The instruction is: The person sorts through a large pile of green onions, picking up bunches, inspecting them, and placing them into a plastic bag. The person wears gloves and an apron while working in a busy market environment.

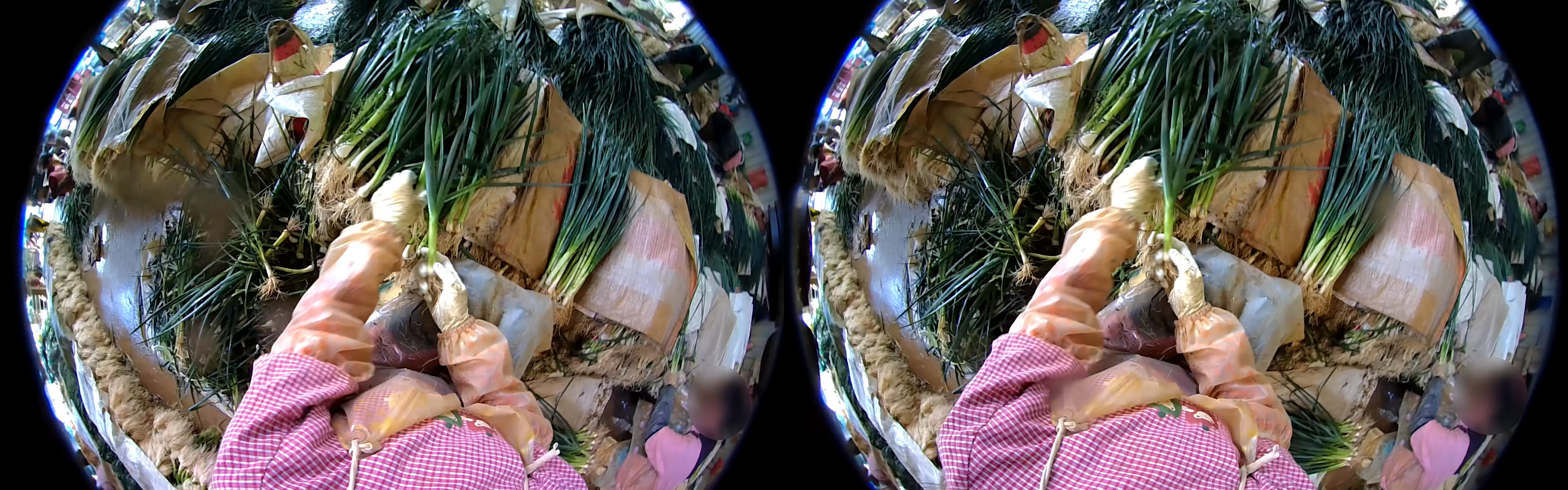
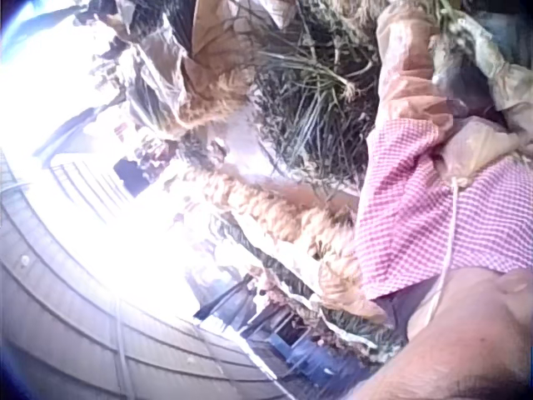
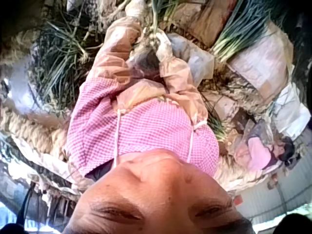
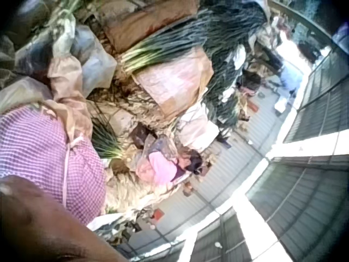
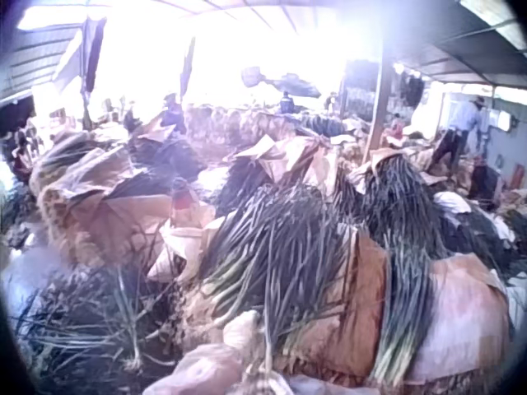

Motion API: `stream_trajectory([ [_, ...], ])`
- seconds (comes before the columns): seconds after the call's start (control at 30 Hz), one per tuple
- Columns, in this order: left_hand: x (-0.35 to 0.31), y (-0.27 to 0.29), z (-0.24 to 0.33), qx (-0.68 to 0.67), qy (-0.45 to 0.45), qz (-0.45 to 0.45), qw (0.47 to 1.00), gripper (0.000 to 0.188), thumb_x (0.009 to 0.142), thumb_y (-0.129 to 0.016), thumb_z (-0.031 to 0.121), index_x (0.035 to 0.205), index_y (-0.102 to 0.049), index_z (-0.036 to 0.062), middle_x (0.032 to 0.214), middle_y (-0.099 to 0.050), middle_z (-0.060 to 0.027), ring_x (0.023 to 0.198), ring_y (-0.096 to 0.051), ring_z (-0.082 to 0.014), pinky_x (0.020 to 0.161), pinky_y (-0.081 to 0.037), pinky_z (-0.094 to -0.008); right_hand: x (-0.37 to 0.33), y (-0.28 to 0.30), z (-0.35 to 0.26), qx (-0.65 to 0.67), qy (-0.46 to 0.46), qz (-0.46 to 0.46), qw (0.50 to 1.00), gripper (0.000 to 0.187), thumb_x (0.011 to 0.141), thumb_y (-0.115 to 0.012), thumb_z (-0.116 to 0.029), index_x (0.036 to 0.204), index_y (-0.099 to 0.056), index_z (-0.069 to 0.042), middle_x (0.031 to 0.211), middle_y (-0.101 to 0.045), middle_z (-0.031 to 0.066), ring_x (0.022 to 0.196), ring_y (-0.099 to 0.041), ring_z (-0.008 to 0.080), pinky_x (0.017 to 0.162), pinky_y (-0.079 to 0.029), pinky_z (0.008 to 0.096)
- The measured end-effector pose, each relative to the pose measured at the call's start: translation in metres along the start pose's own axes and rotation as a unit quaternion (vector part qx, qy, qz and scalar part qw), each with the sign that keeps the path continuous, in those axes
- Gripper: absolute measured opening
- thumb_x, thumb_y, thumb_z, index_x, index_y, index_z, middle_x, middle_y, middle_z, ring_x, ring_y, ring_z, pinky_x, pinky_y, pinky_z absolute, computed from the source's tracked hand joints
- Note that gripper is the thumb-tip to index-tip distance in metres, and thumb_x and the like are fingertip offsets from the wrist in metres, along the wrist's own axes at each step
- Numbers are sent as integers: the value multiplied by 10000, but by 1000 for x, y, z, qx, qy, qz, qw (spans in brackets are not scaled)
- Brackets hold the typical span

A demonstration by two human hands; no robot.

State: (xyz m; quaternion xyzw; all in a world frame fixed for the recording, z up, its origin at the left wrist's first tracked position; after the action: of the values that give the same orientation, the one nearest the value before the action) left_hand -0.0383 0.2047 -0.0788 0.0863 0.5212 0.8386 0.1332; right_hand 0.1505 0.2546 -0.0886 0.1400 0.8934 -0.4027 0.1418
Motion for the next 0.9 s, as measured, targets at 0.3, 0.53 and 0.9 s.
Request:
stream_trajectory([
  [0.3, -68, 16, -6, -374, -12, -269, 887, 270, 859, -613, 260, 944, -594, 3, 775, -619, -54, 670, -592, -112, 640, -482, -257, 9, 16, 18, -25, -104, 59, 992, 264, 827, -649, -103, 1062, -567, -14, 938, -603, 39, 788, -593, 111, 639, -464, 209],
  [0.53, -63, -26, -1, -613, 188, -163, 750, 350, 922, -481, 378, 872, -604, 54, 709, -570, -45, 547, -537, -130, 469, -461, -259, 3, 10, 10, -44, 21, 108, 993, 269, 798, -635, 15, 1030, -519, -53, 841, -572, 24, 705, -571, 102, 605, -478, 195],
  [0.9, -103, 37, -26, -99, -8, -6, 995, 421, 831, -558, 486, 856, -645, 75, 755, -622, -148, 695, -608, -290, 629, -466, -374, 0, 5, 2, 20, -24, 24, 999, 265, 824, -587, 10, 1072, -508, -37, 838, -611, 77, 654, -582, 128, 536, -468, 197],
])
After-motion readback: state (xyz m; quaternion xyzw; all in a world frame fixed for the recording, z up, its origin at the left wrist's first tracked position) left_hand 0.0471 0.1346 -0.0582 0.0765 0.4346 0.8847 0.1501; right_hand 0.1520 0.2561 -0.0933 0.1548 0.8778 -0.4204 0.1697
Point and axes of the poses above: each hand's wrist, its own x-axis towards the middle knuckle, its own y-axis out of the back of the hand, z = x × y, the point moved 4 cm from there along x, towards the middle knuckle
